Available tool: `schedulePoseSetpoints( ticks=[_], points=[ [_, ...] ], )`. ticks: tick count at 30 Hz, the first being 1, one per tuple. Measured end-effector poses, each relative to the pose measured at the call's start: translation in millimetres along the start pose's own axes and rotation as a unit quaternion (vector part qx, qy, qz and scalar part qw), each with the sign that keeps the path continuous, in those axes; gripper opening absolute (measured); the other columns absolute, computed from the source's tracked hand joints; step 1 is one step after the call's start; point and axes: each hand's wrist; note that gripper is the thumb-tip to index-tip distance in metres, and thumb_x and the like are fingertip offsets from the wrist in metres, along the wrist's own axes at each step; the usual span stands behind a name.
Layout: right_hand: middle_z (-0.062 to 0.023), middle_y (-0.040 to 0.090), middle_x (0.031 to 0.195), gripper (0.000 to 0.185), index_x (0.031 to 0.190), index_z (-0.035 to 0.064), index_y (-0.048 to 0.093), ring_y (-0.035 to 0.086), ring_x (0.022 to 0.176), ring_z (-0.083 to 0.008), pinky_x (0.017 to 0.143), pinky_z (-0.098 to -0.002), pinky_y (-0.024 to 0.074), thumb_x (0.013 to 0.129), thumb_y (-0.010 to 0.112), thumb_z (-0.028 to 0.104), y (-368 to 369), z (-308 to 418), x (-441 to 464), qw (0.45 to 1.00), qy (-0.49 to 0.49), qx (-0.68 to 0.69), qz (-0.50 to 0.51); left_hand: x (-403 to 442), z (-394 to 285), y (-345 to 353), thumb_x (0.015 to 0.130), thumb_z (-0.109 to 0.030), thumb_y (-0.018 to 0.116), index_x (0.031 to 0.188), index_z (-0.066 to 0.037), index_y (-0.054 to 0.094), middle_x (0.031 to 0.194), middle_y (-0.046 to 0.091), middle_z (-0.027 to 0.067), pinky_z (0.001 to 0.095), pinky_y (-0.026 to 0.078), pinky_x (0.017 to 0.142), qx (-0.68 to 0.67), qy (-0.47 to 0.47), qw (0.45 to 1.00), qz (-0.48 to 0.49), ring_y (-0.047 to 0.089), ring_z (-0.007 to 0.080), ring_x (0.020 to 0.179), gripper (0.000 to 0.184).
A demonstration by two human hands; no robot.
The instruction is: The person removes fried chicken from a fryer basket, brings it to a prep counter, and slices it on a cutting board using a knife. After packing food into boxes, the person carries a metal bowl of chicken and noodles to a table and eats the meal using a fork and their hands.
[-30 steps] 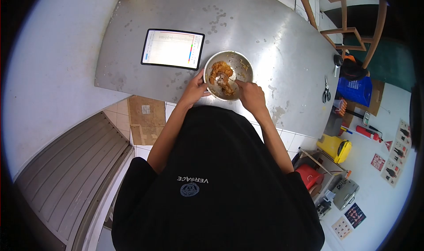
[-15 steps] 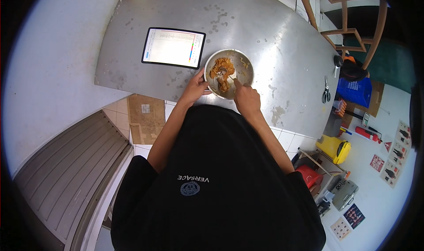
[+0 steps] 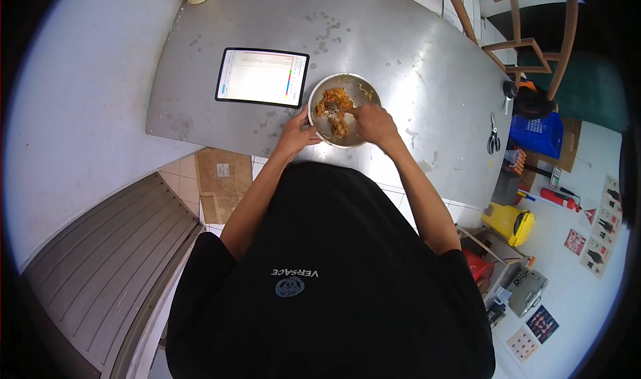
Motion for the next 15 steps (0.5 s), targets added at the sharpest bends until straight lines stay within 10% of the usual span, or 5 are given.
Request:
schedulePoseSetpoints(
  ticks=[3,6,8,11,15],
  points=[
    [-0.0193,0.07,0.087,0.034,0.118,0.018,0.071,0.068,0.079,-0.0346,0.077,-0.0453,0.054,0.089,0.055,0.014,11,-29,14,0.996,0.015,0.088,0.025,-1,1,-2,0.093,0.002,0.056,0.155,-0.008,0.019,0.135,0.051,0.0214,0.0301,0.062,0.074,0.009,0.009,1.0,0.008,0.07,0.0227,0.087,0.073],
    [-0.011,0.064,0.066,0.033,0.12,0.015,0.07,0.058,0.055,-0.0206,0.054,-0.0369,0.0498,0.09,0.058,0.013,14,-48,21,0.97,-0.002,0.228,0.079,-5,1,1,0.094,0.001,0.056,0.155,-0.009,0.02,0.137,0.049,0.0208,0.0303,0.062,0.074,0.0,0.014,1.0,0.003,0.07,0.0226,0.088,0.072],
    [0.002,0.047,0.057,0.032,0.122,0.0117,0.069,0.036,0.044,-0.0078,0.039,-0.0258,0.0311,0.091,0.059,0.013,1,-51,17,0.861,0.187,0.405,0.247,-4,3,3,0.094,0.001,0.056,0.155,-0.009,0.021,0.138,0.048,0.0207,0.0301,0.062,0.074,-0.006,0.022,1.0,0.004,0.07,0.0222,0.088,0.071],
    [0.0092,0.034,0.058,0.033,0.123,0.01,0.068,0.023,0.042,-0.0023,0.036,-0.0206,0.0151,0.092,0.058,0.012,0,-56,8,0.769,0.209,0.531,0.287,-4,4,3,0.094,0.001,0.056,0.155,-0.012,0.022,0.14,0.047,0.0203,0.0294,0.062,0.074,-0.011,0.033,0.999,0.004,0.07,0.0211,0.087,0.07],
    [0.0035,0.048,0.057,0.031,0.121,0.0088,0.069,0.036,0.044,-0.007,0.039,-0.026,0.0314,0.093,0.058,0.014,-2,-58,-7,0.817,0.214,0.479,0.239,-10,0,7,0.095,0.001,0.053,0.156,-0.014,0.022,0.139,0.048,0.0199,0.0311,0.061,0.081,0.018,0.027,0.999,0.004,0.069,0.0213,0.093,0.07]
  ],
)
Point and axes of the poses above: each hand's wrist, its own x-axis towards the middle knuckle, its own y-axis out of the palm, z = x × y
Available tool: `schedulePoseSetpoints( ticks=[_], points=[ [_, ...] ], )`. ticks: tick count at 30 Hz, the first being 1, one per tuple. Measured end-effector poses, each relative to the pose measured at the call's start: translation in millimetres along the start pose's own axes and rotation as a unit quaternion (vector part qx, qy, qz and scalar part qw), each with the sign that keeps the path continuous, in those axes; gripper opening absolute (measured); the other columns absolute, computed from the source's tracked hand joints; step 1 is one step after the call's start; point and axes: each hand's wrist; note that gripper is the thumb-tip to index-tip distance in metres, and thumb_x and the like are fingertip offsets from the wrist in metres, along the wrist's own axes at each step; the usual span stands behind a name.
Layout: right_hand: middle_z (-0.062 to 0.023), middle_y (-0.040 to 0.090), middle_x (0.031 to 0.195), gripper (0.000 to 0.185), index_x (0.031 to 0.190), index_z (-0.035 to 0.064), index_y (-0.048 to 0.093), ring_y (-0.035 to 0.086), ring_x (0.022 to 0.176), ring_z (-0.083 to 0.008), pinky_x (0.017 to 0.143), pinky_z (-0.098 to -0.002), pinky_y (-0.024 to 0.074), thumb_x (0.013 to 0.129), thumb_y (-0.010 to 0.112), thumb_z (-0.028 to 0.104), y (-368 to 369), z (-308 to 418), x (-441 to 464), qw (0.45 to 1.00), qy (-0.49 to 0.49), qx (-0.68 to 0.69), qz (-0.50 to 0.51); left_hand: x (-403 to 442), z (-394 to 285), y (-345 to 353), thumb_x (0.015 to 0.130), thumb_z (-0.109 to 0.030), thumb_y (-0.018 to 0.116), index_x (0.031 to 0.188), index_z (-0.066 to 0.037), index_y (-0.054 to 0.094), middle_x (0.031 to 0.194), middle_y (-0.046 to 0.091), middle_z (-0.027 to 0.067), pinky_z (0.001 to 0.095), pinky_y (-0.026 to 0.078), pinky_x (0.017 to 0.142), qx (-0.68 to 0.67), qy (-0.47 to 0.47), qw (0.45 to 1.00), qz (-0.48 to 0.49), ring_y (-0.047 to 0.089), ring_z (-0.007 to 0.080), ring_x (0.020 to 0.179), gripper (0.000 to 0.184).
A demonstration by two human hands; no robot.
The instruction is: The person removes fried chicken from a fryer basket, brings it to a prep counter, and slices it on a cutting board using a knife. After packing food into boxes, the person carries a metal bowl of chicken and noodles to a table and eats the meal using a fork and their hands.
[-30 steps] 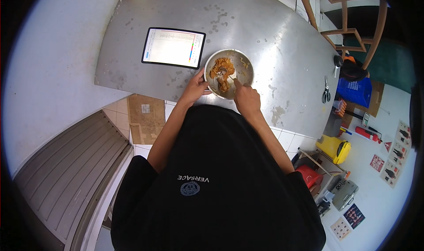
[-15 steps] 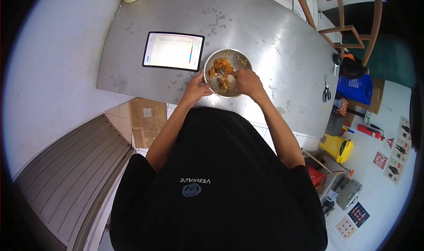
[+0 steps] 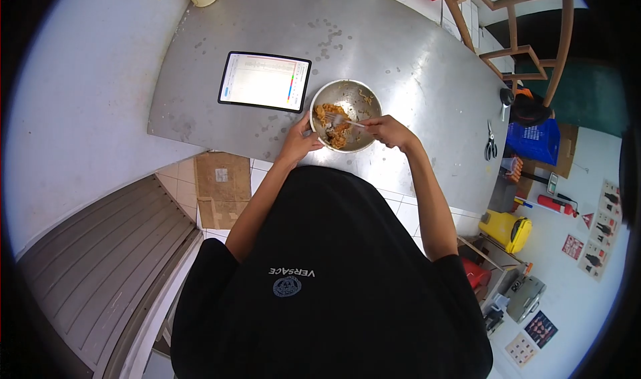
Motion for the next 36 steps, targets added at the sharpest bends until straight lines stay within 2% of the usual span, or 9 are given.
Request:
schedulePoseSetpoints(
  ticks=[2,3,5,8,16,22,28,29,36],
  points=[
    [-0.0136,0.065,0.069,0.037,0.123,0.0141,0.067,0.064,0.062,-0.0258,0.057,-0.0399,0.0519,0.087,0.061,0.015,3,-16,-3,0.905,-0.265,-0.277,-0.183,-2,-1,2,0.095,0.001,0.053,0.156,-0.015,0.022,0.14,0.048,0.0195,0.031,0.061,0.08,-0.002,-0.004,1.0,-0.011,0.069,0.0211,0.093,0.07],
    [-0.0136,0.065,0.069,0.037,0.123,0.0141,0.067,0.064,0.062,-0.0258,0.057,-0.0399,0.0519,0.087,0.061,0.015,12,-7,-19,0.907,-0.264,-0.275,-0.181,-2,2,1,0.095,0.002,0.052,0.156,-0.016,0.023,0.141,0.048,0.0191,0.031,0.061,0.08,-0.001,-0.007,1.0,-0.02,0.069,0.021,0.092,0.07],
    [-0.0187,0.069,0.086,0.04,0.125,0.0167,0.065,0.068,0.087,-0.0365,0.078,-0.0477,0.0541,0.085,0.06,0.013,24,16,-52,0.862,-0.18,-0.386,-0.275,3,8,0,0.094,0.002,0.053,0.156,-0.015,0.022,0.14,0.049,0.0191,0.0293,0.061,0.075,-0.009,0.0,1.0,-0.019,0.07,0.0193,0.087,0.071],
    [-0.0202,0.07,0.089,0.032,0.117,0.0153,0.07,0.067,0.08,-0.0393,0.073,-0.048,0.0542,0.09,0.053,0.013,40,28,-68,0.811,-0.181,-0.442,-0.337,4,7,-1,0.094,0.002,0.054,0.156,-0.014,0.02,0.139,0.051,0.019,0.0277,0.061,0.07,-0.013,0.009,1.0,-0.016,0.07,0.0174,0.08,0.072],
    [-0.0214,0.069,0.084,0.032,0.117,0.0155,0.07,0.067,0.076,-0.0393,0.072,-0.0482,0.0543,0.092,0.051,0.014,41,12,-52,0.834,-0.208,-0.339,-0.383,1,4,2,0.093,0.003,0.054,0.155,-0.012,0.021,0.14,0.049,0.0208,0.0265,0.061,0.07,-0.014,-0.002,1.0,-0.028,0.069,0.0167,0.079,0.072],
    [-0.0212,0.07,0.09,0.036,0.117,0.0195,0.07,0.069,0.085,-0.0386,0.076,-0.0489,0.0558,0.085,0.054,0.012,36,10,-61,0.853,-0.122,-0.389,-0.325,4,8,-2,0.094,0.002,0.055,0.156,-0.015,0.021,0.14,0.049,0.0218,0.0271,0.061,0.07,-0.014,0.005,1.0,-0.016,0.07,0.0177,0.08,0.072],
    [-0.0187,0.069,0.083,0.036,0.116,0.016,0.07,0.067,0.077,-0.0389,0.073,-0.05,0.055,0.084,0.056,0.009,61,13,-35,0.804,-0.201,-0.437,-0.351,0,0,3,0.093,0.003,0.054,0.156,-0.016,0.02,0.141,0.048,0.0211,0.0283,0.062,0.071,-0.014,-0.013,1.0,-0.019,0.07,0.0188,0.081,0.074],
    [-0.0195,0.069,0.086,0.038,0.119,0.0146,0.067,0.068,0.082,-0.0377,0.073,-0.0482,0.0557,0.081,0.065,0.013,62,14,-33,0.812,-0.187,-0.429,-0.348,2,2,2,0.093,0.003,0.054,0.156,-0.016,0.02,0.141,0.048,0.0211,0.0283,0.062,0.071,-0.015,-0.012,1.0,-0.02,0.07,0.0188,0.081,0.074],
    [-0.0236,0.069,0.087,0.035,0.12,0.013,0.067,0.067,0.083,-0.0427,0.076,-0.0518,0.0534,0.086,0.058,0.011,59,8,-36,0.848,-0.195,-0.315,-0.378,-1,4,1,0.095,0.002,0.051,0.156,-0.018,0.022,0.144,0.046,0.0187,0.0296,0.061,0.076,-0.007,-0.015,1.0,-0.015,0.07,0.0184,0.087,0.071]
  ],
)
Point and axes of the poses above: each hand's wrist, its own x-axis towards the middle knuckle, its own y-axis out of the palm, z = x × y
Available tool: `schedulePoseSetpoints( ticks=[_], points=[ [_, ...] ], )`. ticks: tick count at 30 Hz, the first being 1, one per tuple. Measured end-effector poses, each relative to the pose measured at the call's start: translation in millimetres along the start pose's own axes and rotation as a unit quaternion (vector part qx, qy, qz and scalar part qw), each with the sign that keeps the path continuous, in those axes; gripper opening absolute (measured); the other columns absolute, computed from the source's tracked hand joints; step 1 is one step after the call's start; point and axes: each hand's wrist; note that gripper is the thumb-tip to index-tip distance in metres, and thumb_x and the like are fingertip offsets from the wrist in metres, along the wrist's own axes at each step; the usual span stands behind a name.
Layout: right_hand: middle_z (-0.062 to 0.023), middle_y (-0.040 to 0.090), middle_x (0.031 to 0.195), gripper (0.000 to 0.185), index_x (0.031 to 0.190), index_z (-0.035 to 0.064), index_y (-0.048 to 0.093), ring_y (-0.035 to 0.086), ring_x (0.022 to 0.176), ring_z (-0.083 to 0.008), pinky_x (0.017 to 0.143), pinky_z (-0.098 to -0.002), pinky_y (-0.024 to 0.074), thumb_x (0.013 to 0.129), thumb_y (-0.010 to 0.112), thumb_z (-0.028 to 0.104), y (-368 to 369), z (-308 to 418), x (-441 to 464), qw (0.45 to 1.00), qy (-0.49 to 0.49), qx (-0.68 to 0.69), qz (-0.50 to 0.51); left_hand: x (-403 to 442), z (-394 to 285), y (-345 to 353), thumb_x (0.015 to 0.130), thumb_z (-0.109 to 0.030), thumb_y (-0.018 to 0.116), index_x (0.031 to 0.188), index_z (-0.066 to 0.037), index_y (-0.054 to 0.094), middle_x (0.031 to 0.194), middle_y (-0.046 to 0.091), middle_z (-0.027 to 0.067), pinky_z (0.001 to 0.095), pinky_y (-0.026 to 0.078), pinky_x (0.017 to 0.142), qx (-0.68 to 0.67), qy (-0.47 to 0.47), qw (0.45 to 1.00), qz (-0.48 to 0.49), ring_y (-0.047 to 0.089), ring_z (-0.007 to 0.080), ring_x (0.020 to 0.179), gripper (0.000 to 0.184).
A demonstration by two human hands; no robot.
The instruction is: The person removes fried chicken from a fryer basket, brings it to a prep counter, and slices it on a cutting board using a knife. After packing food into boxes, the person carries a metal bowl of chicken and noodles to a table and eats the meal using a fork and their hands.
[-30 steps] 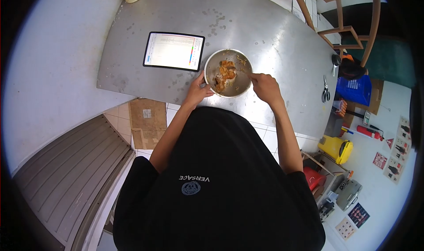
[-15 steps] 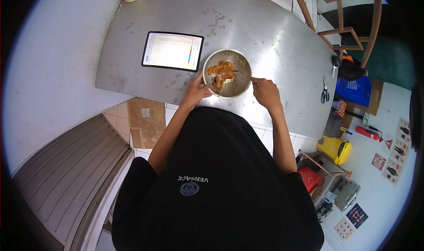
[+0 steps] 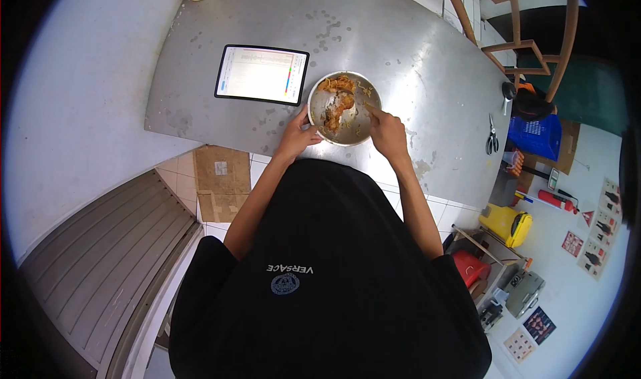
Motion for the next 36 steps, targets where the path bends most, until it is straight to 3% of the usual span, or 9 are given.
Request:
schedulePoseSetpoints(
  ticks=[9,19,22,26,28,30,32,34,36],
  points=[
    [-0.0204,0.07,0.086,0.027,0.114,0.0144,0.072,0.068,0.077,-0.0393,0.073,-0.0466,0.0536,0.094,0.053,0.019,-16,-7,-2,0.999,0.024,-0.022,-0.002,4,3,-2,0.094,0.003,0.054,0.156,-0.016,0.02,0.14,0.048,0.0219,0.0283,0.062,0.072,-0.015,0.014,1.0,0.004,0.071,0.02,0.081,0.074],
    [-0.0226,0.068,0.079,0.033,0.114,0.0076,0.064,0.068,0.075,-0.0411,0.067,-0.0498,0.0568,0.081,0.06,0.011,21,13,1,0.988,-0.037,-0.143,0.041,3,0,1,0.093,0.004,0.053,0.157,-0.014,0.015,0.142,0.046,0.0223,0.0307,0.062,0.076,-0.034,-0.002,0.999,0.009,0.07,0.0219,0.087,0.076],
    [-0.0261,0.068,0.087,0.028,0.111,0.0045,0.065,0.07,0.082,-0.0408,0.072,-0.0484,0.0575,0.086,0.055,0.01,12,27,3,0.985,-0.03,-0.153,0.079,5,4,1,0.093,0.004,0.052,0.157,-0.012,0.014,0.142,0.045,0.0219,0.0314,0.062,0.076,-0.031,0.002,1.0,0.005,0.07,0.0221,0.088,0.076],
    [-0.0271,0.068,0.091,0.024,0.101,0.0014,0.069,0.069,0.086,-0.0406,0.074,-0.0481,0.0575,0.086,0.054,0.013,32,5,35,0.99,-0.012,-0.115,0.081,4,-1,4,0.096,0.003,0.047,0.157,-0.019,0.018,0.139,0.051,0.0148,0.0311,0.06,0.083,-0.007,-0.014,1.0,-0.006,0.069,0.0204,0.093,0.07],
    [-0.0282,0.067,0.082,0.041,0.118,0.012,0.07,0.069,0.077,-0.0414,0.071,-0.0484,0.0574,0.081,0.052,0.011,48,-23,56,0.995,-0.051,-0.061,0.062,3,1,2,0.094,0.004,0.052,0.156,-0.01,0.013,0.143,0.044,0.0215,0.0309,0.062,0.076,-0.028,0.004,1.0,0.011,0.07,0.0221,0.088,0.075],
    [-0.0249,0.067,0.076,0.038,0.116,0.0113,0.071,0.07,0.077,-0.0389,0.071,-0.0458,0.0568,0.082,0.052,0.011,22,-25,59,0.993,-0.071,0.004,0.097,6,8,2,0.094,0.004,0.052,0.156,-0.011,0.014,0.144,0.044,0.0222,0.0306,0.062,0.076,-0.025,0.011,1.0,0.005,0.07,0.0221,0.088,0.075],
    [-0.0228,0.069,0.078,0.035,0.114,0.0101,0.072,0.07,0.077,-0.0359,0.073,-0.0423,0.0556,0.085,0.053,0.013,5,-22,56,0.941,0.142,0.175,0.252,4,11,2,0.094,0.004,0.052,0.156,-0.012,0.014,0.144,0.043,0.0229,0.0303,0.062,0.076,-0.025,0.018,1.0,-0.003,0.07,0.0222,0.087,0.075],
    [-0.0203,0.071,0.084,0.033,0.115,0.0097,0.071,0.07,0.079,-0.0328,0.076,-0.0397,0.0543,0.087,0.054,0.014,-3,-18,43,0.947,0.126,0.15,0.255,3,6,2,0.094,0.004,0.052,0.156,-0.012,0.015,0.144,0.043,0.0239,0.0301,0.062,0.075,-0.007,0.024,1.0,0.0,0.07,0.0223,0.086,0.075],
    [-0.0206,0.072,0.09,0.034,0.117,0.0115,0.071,0.07,0.081,-0.0332,0.078,-0.0399,0.0541,0.088,0.053,0.015,2,-21,25,0.99,-0.025,0.085,0.106,4,8,1,0.094,0.004,0.052,0.156,-0.012,0.015,0.144,0.043,0.024,0.0302,0.062,0.075,-0.018,0.02,1.0,-0.002,0.07,0.0222,0.086,0.075]
  ],
)
Point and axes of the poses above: each hand's wrist, its own x-axis towards the middle knuckle, its own y-axis out of the palm, z = x × y
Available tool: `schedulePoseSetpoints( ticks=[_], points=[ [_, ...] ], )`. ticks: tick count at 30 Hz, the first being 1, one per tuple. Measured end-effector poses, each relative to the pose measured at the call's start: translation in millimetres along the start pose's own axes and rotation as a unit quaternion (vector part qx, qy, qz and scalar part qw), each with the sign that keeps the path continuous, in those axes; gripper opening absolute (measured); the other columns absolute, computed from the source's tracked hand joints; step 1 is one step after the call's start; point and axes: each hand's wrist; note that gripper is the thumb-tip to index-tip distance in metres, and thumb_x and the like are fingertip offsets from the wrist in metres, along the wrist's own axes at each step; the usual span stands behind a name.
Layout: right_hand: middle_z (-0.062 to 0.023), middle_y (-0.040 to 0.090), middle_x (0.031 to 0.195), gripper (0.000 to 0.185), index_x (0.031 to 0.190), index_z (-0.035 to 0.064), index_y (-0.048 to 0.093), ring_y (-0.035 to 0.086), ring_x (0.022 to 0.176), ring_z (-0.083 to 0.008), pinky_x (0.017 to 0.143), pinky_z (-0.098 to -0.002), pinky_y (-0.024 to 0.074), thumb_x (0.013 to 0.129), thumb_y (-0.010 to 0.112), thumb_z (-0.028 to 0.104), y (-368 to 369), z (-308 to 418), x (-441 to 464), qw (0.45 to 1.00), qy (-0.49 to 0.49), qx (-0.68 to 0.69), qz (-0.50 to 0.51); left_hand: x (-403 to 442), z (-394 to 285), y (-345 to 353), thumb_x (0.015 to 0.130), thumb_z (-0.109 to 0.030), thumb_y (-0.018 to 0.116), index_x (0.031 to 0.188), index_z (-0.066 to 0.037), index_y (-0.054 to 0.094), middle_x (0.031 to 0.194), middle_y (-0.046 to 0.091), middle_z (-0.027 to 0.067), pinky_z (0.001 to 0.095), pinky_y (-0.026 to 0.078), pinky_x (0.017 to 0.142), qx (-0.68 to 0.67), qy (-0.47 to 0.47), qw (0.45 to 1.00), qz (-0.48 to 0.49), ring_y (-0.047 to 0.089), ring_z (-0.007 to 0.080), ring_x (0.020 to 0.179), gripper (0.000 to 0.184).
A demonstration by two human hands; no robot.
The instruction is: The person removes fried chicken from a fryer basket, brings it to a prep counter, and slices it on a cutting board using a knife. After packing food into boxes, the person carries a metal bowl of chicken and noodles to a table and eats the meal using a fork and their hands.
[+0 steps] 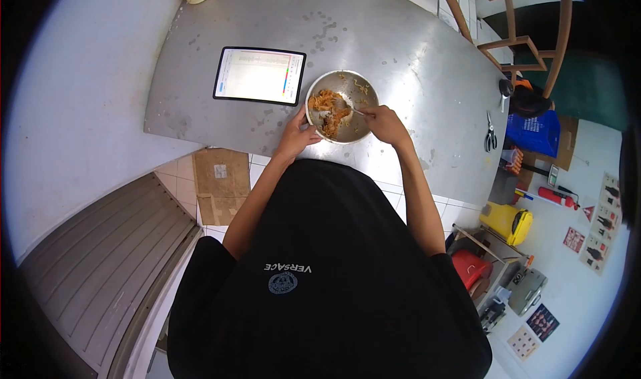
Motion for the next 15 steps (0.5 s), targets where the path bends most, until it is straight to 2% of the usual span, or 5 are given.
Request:
schedulePoseSetpoints(
  ticks=[1,5,7,11,15],
  points=[
    [-0.02,0.071,0.093,0.033,0.117,0.0126,0.071,0.07,0.086,-0.0345,0.081,-0.0409,0.0541,0.089,0.054,0.016,-2,3,-8,0.999,0.002,-0.046,-0.013,1,0,-1,0.094,0.004,0.052,0.156,-0.012,0.014,0.144,0.043,0.0242,0.0302,0.062,0.075,-0.005,-0.002,1.0,0.005,0.07,0.0221,0.086,0.075],
    [-0.0207,0.071,0.094,0.031,0.115,0.0132,0.072,0.069,0.086,-0.0372,0.081,-0.044,0.0545,0.09,0.054,0.017,-23,31,-29,0.989,0.057,-0.129,-0.05,1,-1,0,0.094,0.003,0.052,0.156,-0.011,0.013,0.144,0.043,0.024,0.0304,0.062,0.075,0.001,-0.002,1.0,0.018,0.07,0.0219,0.087,0.075],
    [-0.0207,0.07,0.092,0.03,0.11,0.0118,0.072,0.068,0.086,-0.0401,0.08,-0.0492,0.0551,0.085,0.056,0.015,-29,38,-30,0.984,0.067,-0.145,-0.078,1,-1,-1,0.094,0.003,0.052,0.156,-0.011,0.014,0.145,0.043,0.0236,0.0307,0.062,0.076,-0.004,-0.003,1.0,0.01,0.07,0.022,0.088,0.075],
    [-0.02,0.07,0.088,0.029,0.112,0.0155,0.072,0.068,0.079,-0.0394,0.074,-0.0484,0.0557,0.09,0.053,0.019,-11,30,-19,0.98,0.051,-0.176,-0.08,3,-1,0,0.094,0.004,0.052,0.156,-0.01,0.014,0.145,0.043,0.0232,0.0309,0.062,0.077,0.003,-0.014,1.0,0.007,0.07,0.0223,0.089,0.074],
    [-0.0214,0.069,0.084,0.027,0.106,0.0122,0.072,0.068,0.078,-0.0395,0.072,-0.0487,0.0562,0.085,0.055,0.014,15,41,-25,0.98,0.015,-0.195,-0.024,2,-1,-2,0.095,0.003,0.052,0.156,-0.012,0.014,0.145,0.042,0.0233,0.0308,0.062,0.077,-0.001,-0.01,1.0,0.009,0.07,0.0222,0.09,0.074]
  ],
)
Point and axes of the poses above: each hand's wrist, its own x-axis towards the middle knuckle, its own y-axis out of the palm, z = x × y
